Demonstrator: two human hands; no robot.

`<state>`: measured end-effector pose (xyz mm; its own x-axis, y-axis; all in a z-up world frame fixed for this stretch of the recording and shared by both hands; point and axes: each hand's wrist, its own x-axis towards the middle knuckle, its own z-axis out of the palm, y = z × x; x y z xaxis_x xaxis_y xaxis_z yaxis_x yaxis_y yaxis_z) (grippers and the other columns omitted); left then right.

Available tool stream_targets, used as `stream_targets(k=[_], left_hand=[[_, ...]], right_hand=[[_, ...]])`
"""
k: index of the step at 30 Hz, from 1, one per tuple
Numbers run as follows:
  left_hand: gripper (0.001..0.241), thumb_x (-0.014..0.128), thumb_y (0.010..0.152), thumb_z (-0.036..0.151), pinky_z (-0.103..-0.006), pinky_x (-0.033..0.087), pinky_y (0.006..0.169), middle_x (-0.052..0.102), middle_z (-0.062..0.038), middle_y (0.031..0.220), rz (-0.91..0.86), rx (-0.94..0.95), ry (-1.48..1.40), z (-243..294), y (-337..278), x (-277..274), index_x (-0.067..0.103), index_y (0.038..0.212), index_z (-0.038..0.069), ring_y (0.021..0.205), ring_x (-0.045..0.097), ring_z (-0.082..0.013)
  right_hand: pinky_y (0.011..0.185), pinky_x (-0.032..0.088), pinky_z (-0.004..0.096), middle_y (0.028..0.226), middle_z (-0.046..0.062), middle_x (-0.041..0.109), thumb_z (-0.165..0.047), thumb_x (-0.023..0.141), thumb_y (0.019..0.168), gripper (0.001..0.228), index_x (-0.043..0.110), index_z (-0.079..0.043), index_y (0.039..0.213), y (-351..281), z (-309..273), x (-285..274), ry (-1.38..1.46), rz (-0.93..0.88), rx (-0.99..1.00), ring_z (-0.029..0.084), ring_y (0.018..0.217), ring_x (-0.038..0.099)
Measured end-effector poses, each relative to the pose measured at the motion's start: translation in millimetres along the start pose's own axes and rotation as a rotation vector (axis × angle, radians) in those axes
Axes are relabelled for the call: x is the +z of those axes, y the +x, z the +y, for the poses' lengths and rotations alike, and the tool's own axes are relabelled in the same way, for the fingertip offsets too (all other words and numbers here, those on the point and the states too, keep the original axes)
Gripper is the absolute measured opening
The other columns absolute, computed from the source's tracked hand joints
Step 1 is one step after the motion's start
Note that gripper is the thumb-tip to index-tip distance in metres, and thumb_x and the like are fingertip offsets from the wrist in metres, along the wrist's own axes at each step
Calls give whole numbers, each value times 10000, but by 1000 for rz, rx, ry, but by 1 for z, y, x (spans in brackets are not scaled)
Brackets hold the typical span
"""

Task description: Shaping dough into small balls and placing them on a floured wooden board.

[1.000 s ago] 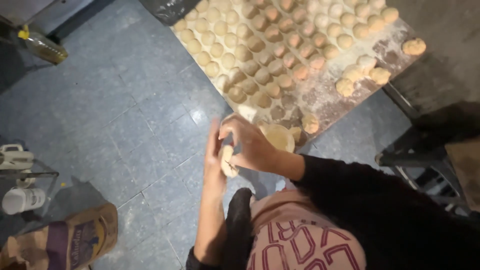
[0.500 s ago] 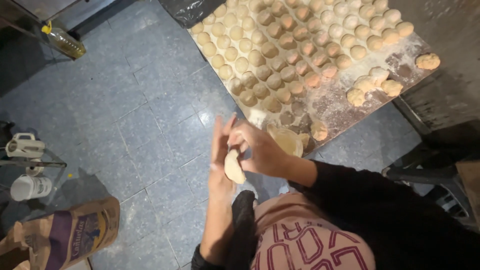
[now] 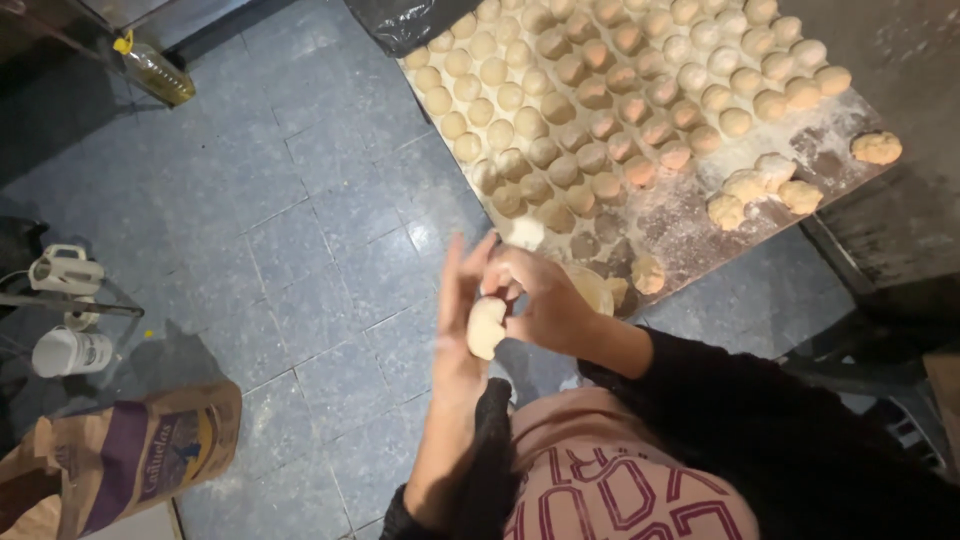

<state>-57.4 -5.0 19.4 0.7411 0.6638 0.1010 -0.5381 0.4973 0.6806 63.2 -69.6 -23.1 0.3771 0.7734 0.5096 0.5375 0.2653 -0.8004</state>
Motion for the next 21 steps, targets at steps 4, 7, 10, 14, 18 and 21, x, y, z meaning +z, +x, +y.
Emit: stream_targets(k=[4,7,10,14,18,21], left_hand=[[480,692,947,192,-384,558,967,617,-220,1323,171,261,179,-55,-6,-67,530,1393,117,1101,695,-274],[394,663,1136,226,-471,571,937,657,-376,1161,454,184,208,-83,-5,-114,679,1106,-166,1014,694,-348],[359,650,1088,214,-430,555,972,769,-312,1169,338,69,512,-69,-9,-89,769,1112,-123,1026,724,-306],[417,626,975,267,-344,505,1043,712,-113,1252,128,120,424,-12,8,-12,619,1340,65,1153,677,-189],[245,668,1034,131,-416,577,942,766,-192,1071,333,272,172,-71,1,-69,650,1158,-79,996,729,-275],[319,679,1077,120,-418,567,807,780,-206,1008,568,187,372,-91,-4,-107,695,1085,-199,878,699,-287]], right_hand=[[591,552,343,793,56,673,-109,809,773,151,683,-46,829,-28,8,22,34,46,126,203,674,696],[778,576,372,1053,112,701,-101,766,868,144,699,-63,989,-38,7,33,-240,84,-158,284,950,700],[728,577,343,1038,59,731,-85,767,938,103,727,-91,1033,-36,20,18,-322,-183,-123,223,891,726],[734,552,399,957,85,680,-136,794,773,226,663,-62,942,0,9,-3,-194,24,-193,288,870,677],[672,530,348,847,20,702,-105,815,873,143,671,-105,867,-18,23,10,-39,202,-91,179,769,702],[780,566,376,1071,133,692,3,621,907,221,707,-24,1109,-29,-1,20,-210,45,-219,299,957,687]])
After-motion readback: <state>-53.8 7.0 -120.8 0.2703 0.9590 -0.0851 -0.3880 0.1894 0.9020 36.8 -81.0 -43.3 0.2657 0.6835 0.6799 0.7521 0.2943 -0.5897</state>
